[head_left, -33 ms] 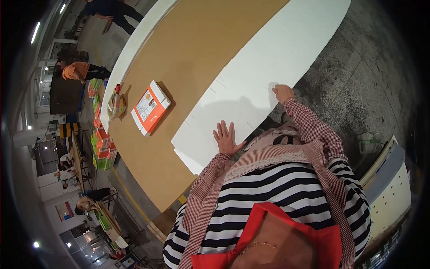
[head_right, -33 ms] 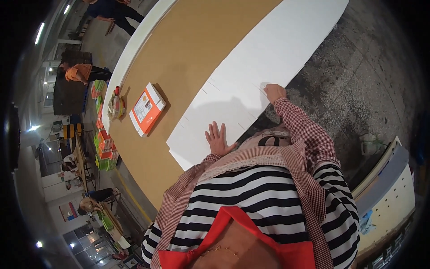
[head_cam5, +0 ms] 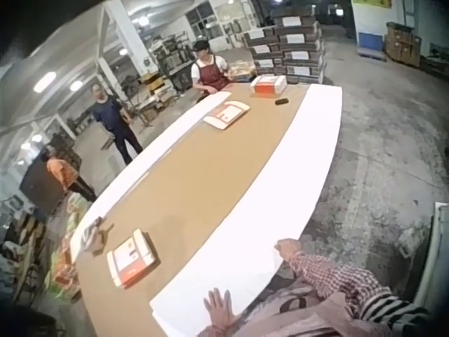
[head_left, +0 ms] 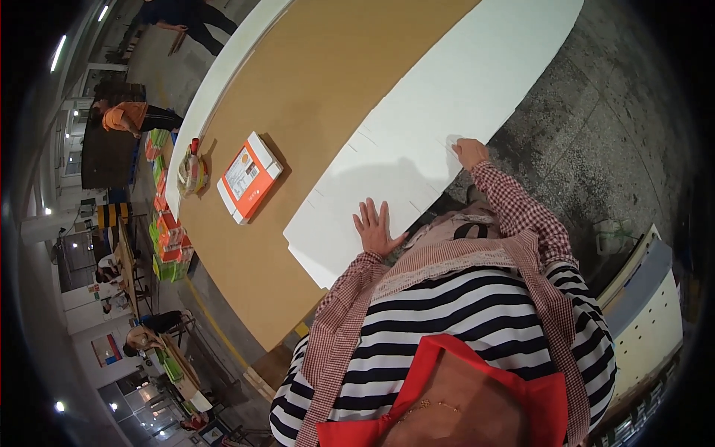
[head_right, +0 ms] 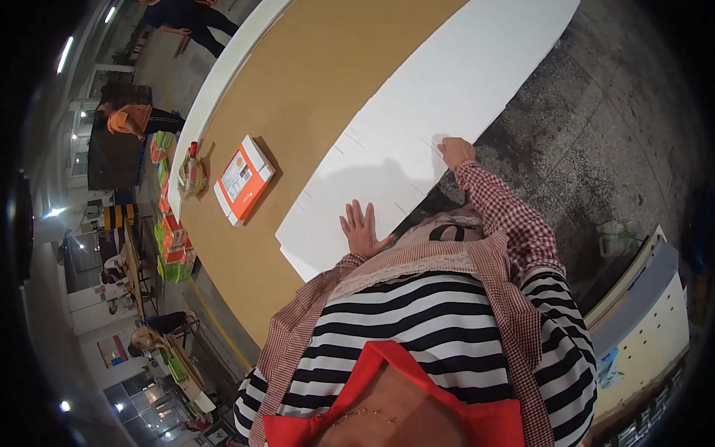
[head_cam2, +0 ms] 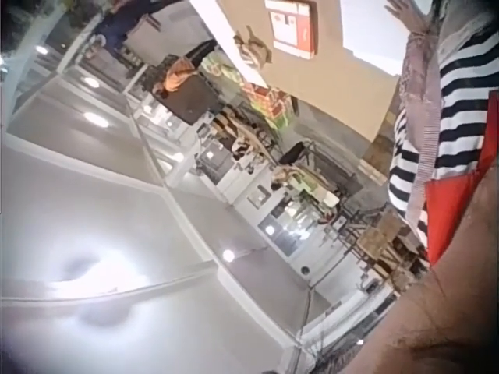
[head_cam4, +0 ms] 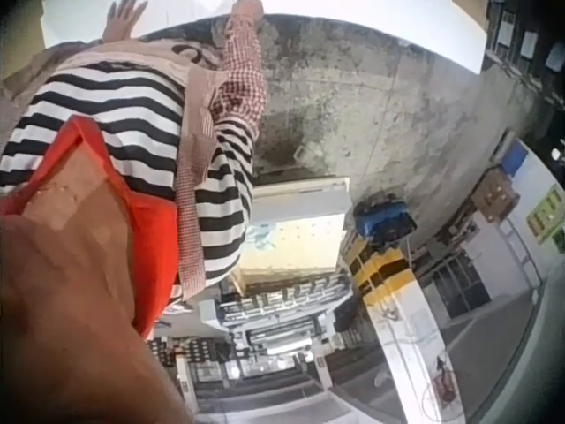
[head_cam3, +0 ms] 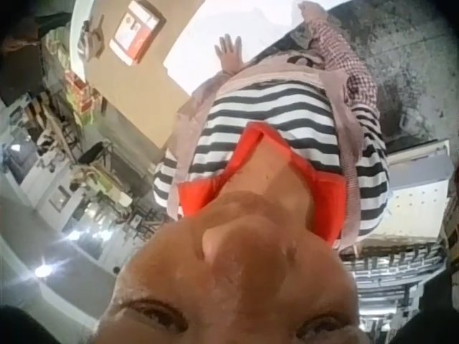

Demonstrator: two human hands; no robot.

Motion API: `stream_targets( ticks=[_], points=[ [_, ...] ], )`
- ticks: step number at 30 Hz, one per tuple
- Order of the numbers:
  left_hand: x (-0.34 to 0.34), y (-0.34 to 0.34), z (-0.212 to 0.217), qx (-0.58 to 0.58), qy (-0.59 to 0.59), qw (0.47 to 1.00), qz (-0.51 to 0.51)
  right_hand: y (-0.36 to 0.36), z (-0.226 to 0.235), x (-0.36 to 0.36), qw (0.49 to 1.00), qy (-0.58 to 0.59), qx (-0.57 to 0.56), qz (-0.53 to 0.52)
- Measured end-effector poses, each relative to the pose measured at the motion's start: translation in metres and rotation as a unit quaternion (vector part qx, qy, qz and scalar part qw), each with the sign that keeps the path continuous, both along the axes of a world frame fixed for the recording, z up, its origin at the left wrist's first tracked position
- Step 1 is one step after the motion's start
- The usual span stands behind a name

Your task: Organizing and counting large sheets of white paper on a packaging table.

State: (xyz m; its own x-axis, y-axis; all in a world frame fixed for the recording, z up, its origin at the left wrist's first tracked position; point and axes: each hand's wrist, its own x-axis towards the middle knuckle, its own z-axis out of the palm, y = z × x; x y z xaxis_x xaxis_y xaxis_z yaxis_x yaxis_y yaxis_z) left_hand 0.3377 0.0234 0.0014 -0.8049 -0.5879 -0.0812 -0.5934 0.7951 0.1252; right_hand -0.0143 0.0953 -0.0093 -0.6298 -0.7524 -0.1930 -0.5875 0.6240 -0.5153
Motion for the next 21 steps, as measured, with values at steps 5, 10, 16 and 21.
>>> stream_targets(
  ticks=[5, 10, 16, 21],
  points=[
    [-0.005, -0.005, -0.005, -0.002, -0.010, 1.000, 0.003, 0.015, 0.019, 0.007, 0.986, -0.004, -0.144, -0.085],
    [0.005, -0.008, 0.006, -0.017, 0.026, 0.999, 0.014, 0.008, 0.005, 0.026, 0.991, -0.027, -0.127, -0.021],
    [0.002, 0.007, 0.005, 0.006, 0.033, 0.999, 0.013, 0.031, 0.005, 0.031, 1.000, -0.002, -0.023, 0.010],
    [0.012, 0.006, 0.011, 0.003, 0.009, 1.000, 0.012, 0.020, 0.018, 0.029, 0.996, -0.060, -0.058, 0.025]
  ],
)
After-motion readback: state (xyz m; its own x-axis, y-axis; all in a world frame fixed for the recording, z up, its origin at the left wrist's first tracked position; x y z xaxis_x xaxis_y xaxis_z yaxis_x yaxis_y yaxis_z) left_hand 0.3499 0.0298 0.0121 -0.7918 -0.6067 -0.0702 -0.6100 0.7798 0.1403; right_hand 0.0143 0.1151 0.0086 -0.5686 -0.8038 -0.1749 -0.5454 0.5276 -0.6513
